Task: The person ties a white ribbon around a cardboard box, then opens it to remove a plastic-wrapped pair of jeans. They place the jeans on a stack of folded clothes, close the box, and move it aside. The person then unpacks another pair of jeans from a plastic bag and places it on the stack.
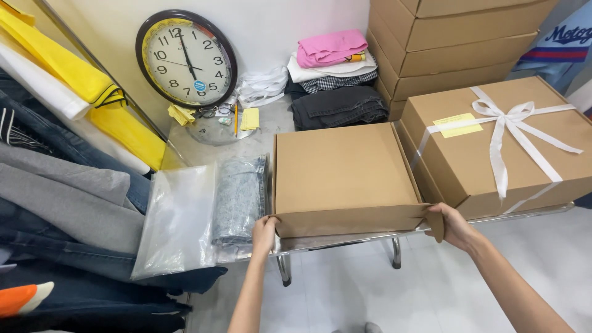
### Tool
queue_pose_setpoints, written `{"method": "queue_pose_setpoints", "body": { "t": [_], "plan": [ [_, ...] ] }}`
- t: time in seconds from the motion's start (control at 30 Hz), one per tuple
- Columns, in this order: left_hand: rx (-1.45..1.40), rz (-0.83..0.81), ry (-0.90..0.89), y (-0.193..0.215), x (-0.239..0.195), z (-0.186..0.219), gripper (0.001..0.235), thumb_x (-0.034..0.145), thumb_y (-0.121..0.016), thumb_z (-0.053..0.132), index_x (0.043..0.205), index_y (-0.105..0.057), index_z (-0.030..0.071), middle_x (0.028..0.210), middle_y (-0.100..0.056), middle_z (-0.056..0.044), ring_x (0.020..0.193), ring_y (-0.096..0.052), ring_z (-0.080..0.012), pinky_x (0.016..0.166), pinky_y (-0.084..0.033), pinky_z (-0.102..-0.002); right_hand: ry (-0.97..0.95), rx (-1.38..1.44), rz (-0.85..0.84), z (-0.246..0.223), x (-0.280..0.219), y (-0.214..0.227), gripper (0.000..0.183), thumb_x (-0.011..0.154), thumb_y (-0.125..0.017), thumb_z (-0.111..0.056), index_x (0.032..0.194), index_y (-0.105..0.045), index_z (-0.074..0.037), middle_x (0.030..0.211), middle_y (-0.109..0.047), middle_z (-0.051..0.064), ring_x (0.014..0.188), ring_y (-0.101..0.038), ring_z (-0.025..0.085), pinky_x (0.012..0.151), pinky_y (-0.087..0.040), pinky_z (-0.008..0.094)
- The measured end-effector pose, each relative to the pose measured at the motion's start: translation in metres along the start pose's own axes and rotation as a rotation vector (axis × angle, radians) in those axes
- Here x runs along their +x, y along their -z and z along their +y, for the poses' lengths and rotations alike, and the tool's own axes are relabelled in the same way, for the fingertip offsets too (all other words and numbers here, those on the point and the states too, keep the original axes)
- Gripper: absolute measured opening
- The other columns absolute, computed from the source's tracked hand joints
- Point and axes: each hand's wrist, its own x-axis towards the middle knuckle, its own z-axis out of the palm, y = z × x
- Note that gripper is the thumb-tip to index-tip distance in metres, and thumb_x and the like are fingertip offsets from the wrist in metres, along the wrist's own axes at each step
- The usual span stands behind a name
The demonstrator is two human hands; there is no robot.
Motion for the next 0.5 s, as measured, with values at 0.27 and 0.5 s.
{"method": "queue_pose_setpoints", "body": {
  "t": [0.27,0.5],
  "plan": [
    [-0.345,0.052,-0.282,0.017,-0.042,0.078,0.034,0.089,-0.056,0.018,0.106,-0.085,0.011,0.117,-0.083,-0.012,0.122,-0.071,-0.0285,0.105,-0.052,-0.038,0.284,-0.037,-0.190,-0.088,-0.076,-0.022,0.078,0.093,-0.039,-0.025,0.170,-0.046,-0.017,0.146,-0.059,0.015,0.128,-0.053,0.031,0.108,-0.037,0.045],
    [-0.595,0.109,-0.398,0.020,-0.066,0.145,0.042,0.093,-0.053,0.019,0.128,-0.076,0.013,0.147,-0.071,-0.007,0.147,-0.055,-0.0203,0.116,-0.043,-0.033,0.482,0.042,-0.241,-0.142,-0.106,-0.036,0.086,0.092,-0.026,-0.025,0.178,-0.025,-0.022,0.167,-0.042,0.009,0.146,-0.041,0.024,0.115,-0.027,0.037]
  ]
}}
